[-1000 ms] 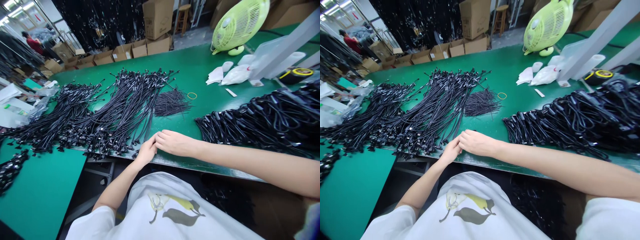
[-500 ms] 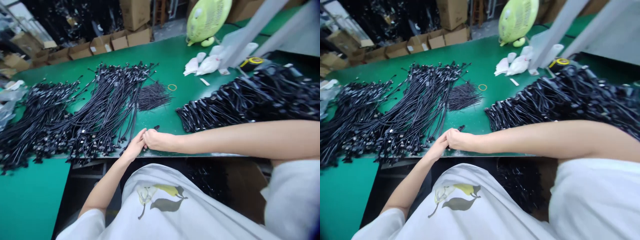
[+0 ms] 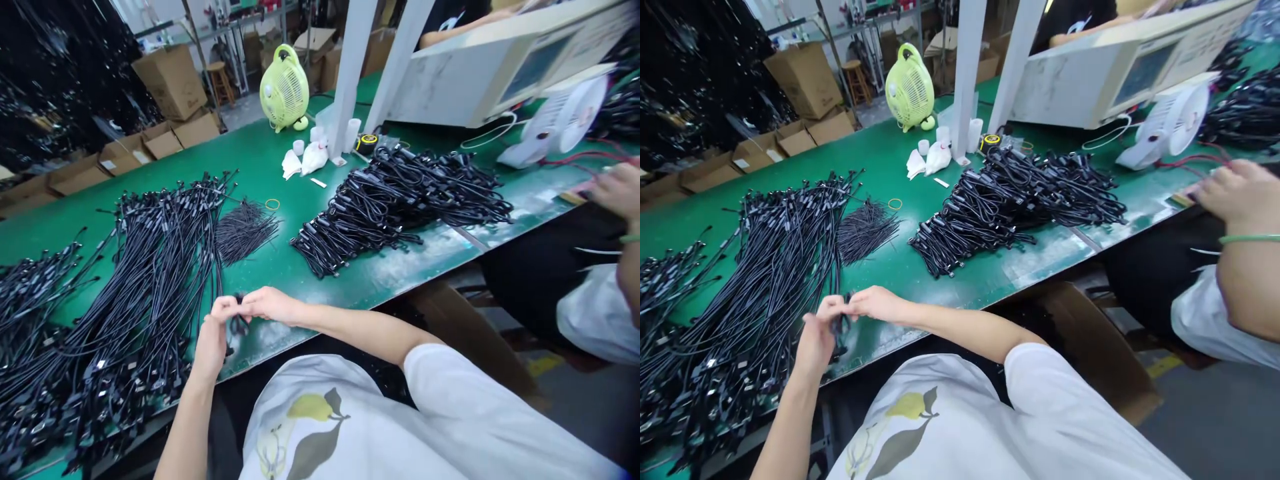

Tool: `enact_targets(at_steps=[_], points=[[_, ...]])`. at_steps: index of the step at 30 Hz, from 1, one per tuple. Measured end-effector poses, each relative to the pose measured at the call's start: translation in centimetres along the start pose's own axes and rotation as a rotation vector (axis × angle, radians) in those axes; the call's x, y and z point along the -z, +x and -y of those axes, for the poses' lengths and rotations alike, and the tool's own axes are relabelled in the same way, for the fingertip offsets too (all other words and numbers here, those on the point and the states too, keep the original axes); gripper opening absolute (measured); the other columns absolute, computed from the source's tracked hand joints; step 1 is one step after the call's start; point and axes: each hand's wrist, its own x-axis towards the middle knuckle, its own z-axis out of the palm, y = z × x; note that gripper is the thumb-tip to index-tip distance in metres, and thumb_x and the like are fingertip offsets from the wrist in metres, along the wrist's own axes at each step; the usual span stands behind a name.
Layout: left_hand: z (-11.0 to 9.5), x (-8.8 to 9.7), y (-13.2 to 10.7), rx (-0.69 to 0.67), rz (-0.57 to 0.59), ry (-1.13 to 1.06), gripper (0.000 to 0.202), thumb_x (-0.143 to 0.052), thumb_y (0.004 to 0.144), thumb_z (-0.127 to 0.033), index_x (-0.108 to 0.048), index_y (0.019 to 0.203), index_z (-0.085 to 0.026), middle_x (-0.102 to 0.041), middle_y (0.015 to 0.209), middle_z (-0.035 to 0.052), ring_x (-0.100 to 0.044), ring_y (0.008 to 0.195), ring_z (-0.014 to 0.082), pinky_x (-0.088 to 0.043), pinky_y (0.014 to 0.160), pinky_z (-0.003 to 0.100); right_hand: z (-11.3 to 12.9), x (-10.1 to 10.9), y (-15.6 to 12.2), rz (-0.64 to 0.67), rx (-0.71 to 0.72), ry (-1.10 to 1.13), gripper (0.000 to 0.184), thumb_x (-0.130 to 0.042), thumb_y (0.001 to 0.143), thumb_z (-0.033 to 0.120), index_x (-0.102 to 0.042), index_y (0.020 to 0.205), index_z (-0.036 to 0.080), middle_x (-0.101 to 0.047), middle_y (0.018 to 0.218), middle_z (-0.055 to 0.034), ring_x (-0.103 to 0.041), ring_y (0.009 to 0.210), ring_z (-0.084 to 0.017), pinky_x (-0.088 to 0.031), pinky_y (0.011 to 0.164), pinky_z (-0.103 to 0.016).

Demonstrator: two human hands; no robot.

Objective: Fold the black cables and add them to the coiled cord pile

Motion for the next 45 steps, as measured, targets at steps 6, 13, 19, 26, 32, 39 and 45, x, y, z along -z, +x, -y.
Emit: enact_targets(at_steps=[6,13,19,26,32,39,45], points=[[0.4,-1.1,-0.2,0.191,0.068,0.127,0.083,-0.023,0.08,-0.083,-0.078,0.084,-0.02,-0.06,0.084,0.0093,-0.054,0.088,0.0241,-0.045,0.086,0.037,1.1,0.6,-1.9,-0.065,0.3,-0.413,0.023,-0.051,0.087,0.02,-0.058,0.065,0.016,-0.06,0.072,0.002,-0.05,0.073,-0.01,-0.033,0.069,-0.021],[2.2,-0.9,-0.2,0.3,0.256,0.111,0.086,-0.024,0.062,-0.096,-0.073,0.058,-0.024,-0.061,0.06,0.0067,-0.056,0.061,0.0233,-0.049,0.066,0.038,-0.7,0.6,-1.7,0.059,0.019,-0.426,0.021,-0.056,0.087,0.025,-0.062,0.069,0.016,-0.057,0.064,0.0061,-0.05,0.066,-0.008,-0.033,0.062,-0.019],[4.7,-2.2,0.5,0.256,0.23,0.004,0.085,-0.028,0.069,-0.091,-0.078,0.081,-0.023,-0.073,0.085,0.0127,-0.065,0.077,0.0308,-0.05,0.076,0.047,-0.5,1.5,-2.3,0.037,0.213,-0.518,0.021,-0.054,0.084,0.023,-0.059,0.064,0.018,-0.061,0.069,0.0048,-0.056,0.075,-0.01,-0.036,0.066,-0.019],[2.2,-2.5,-1.7,0.141,0.174,-0.144,0.052,-0.055,0.081,-0.063,-0.073,0.106,-0.021,-0.063,0.129,0.0111,-0.052,0.125,0.0325,-0.036,0.111,0.045,-2.3,-0.7,-3.1,0.276,-0.223,0.146,0.016,-0.065,0.071,0.023,-0.055,0.061,0.015,-0.044,0.052,0.0067,-0.032,0.047,-0.004,-0.022,0.046,-0.018],[1.2,-3.6,-2.3,0.157,0.139,-0.151,0.034,-0.059,0.086,-0.045,-0.071,0.094,-0.015,-0.068,0.116,0.0141,-0.06,0.111,0.0245,-0.039,0.104,0.035,-3.4,-0.2,-3.6,0.178,-0.305,0.096,0.034,-0.055,0.083,0.047,-0.058,0.073,0.015,-0.044,0.055,0.0056,-0.022,0.043,-0.004,-0.015,0.044,-0.02],[2.7,-3.2,-1.4,0.142,-0.109,0.221,0.023,-0.043,0.093,-0.034,-0.06,0.088,-0.018,-0.056,0.056,-0.0041,-0.054,0.053,0.0121,-0.044,0.063,0.024,-0.6,0.1,-5.8,-0.186,0.573,-1.144,0.029,-0.042,0.097,0.024,-0.066,0.113,0.019,-0.067,0.106,-0.0093,-0.058,0.097,-0.02,-0.04,0.086,-0.034],[1.9,-2.7,-2.3,-0.008,0.257,0.816,0.021,-0.042,0.096,-0.035,-0.057,0.092,-0.021,-0.065,0.078,0.0017,-0.062,0.073,0.018,-0.041,0.068,0.026,-1.9,0.6,-3.8,0.028,0.551,-1.481,0.028,-0.041,0.099,0.032,-0.061,0.102,0.012,-0.064,0.087,-0.0103,-0.055,0.083,-0.021,-0.041,0.073,-0.035]])
